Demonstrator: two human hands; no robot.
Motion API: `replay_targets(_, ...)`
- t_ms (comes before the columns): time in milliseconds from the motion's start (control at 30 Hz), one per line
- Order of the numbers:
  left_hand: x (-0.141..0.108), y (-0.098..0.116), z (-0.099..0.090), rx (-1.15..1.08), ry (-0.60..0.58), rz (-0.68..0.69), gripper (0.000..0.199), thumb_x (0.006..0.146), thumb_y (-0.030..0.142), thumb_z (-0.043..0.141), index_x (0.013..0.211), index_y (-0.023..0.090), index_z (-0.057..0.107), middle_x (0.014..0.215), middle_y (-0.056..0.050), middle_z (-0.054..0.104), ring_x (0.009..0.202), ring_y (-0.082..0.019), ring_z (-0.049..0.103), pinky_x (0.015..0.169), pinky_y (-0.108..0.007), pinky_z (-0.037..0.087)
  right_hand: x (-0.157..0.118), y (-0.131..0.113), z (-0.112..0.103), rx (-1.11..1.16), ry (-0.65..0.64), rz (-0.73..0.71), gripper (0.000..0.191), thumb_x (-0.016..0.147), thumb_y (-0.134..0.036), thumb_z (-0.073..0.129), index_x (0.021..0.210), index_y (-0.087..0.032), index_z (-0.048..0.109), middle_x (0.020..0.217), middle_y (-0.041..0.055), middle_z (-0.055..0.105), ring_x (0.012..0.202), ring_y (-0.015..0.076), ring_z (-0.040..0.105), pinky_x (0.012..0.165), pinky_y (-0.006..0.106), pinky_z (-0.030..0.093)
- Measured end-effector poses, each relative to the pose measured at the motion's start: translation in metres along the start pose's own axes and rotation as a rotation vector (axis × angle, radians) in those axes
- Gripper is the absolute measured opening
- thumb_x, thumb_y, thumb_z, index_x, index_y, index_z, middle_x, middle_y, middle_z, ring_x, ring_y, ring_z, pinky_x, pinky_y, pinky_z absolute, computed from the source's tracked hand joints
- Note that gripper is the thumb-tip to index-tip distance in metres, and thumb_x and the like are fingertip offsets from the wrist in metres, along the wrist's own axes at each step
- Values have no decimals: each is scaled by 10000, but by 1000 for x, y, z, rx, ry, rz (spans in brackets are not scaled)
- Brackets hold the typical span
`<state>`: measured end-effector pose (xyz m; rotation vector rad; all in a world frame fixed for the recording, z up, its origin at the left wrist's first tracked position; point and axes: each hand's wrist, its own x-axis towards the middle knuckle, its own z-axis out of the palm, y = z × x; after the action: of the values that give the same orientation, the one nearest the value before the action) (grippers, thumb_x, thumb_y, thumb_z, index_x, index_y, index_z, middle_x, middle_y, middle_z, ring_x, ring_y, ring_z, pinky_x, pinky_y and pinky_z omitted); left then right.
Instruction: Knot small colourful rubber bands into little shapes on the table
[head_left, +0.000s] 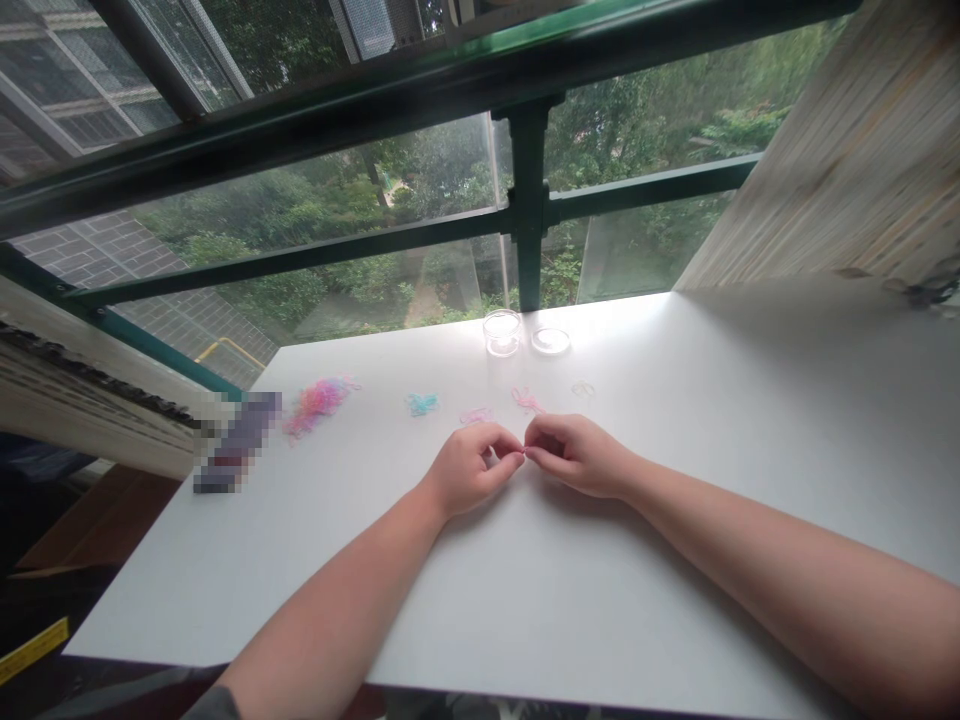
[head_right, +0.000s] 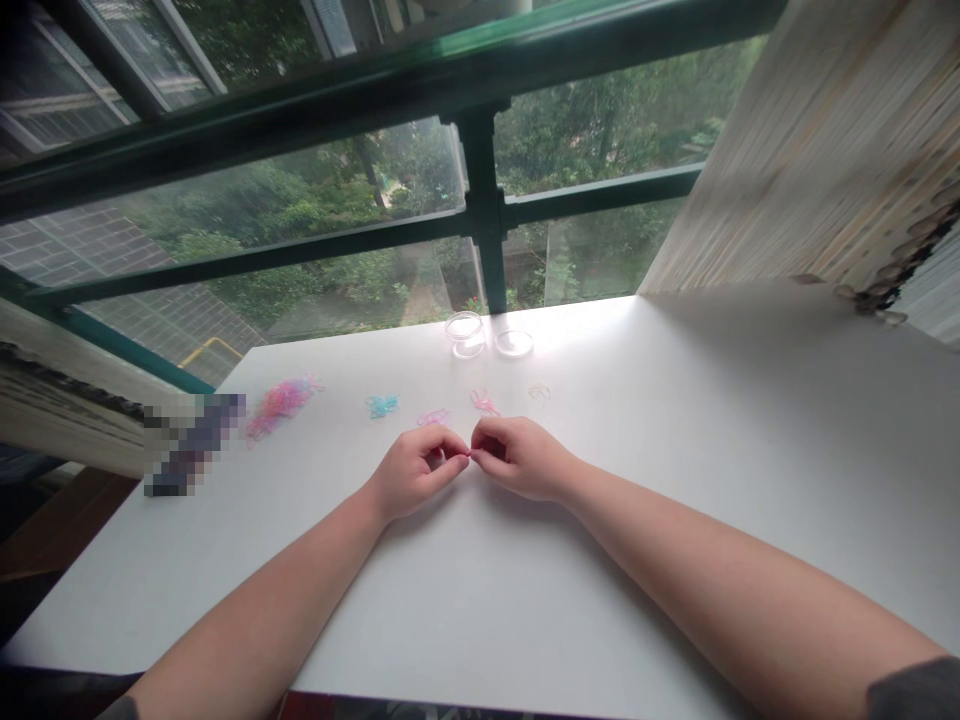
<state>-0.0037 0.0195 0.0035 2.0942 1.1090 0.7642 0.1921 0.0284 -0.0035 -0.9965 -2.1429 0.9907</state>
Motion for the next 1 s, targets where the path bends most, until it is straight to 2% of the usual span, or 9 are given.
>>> replay_targets(767, 0, 0, -1, 9, 6, -8, 88, 789, 231, 560, 783, 178, 630, 744, -23, 650, 656, -119, 565, 564, -232, 430, 0, 1, -1, 10, -4, 8, 67, 802, -200, 497, 750, -174, 529, 587, -35, 490, 527, 83, 404, 500, 204, 329)
replay_targets(1000, 0, -1, -3, 35, 52, 10, 84, 786, 213, 558, 783, 179, 635, 739, -23, 656, 687, -130, 574, 580, -242, 421, -1, 1, -1, 27, 14, 4, 64, 802, -200, 504, 749, -174, 529, 575, -37, 479, 519, 84, 394, 494, 210, 322)
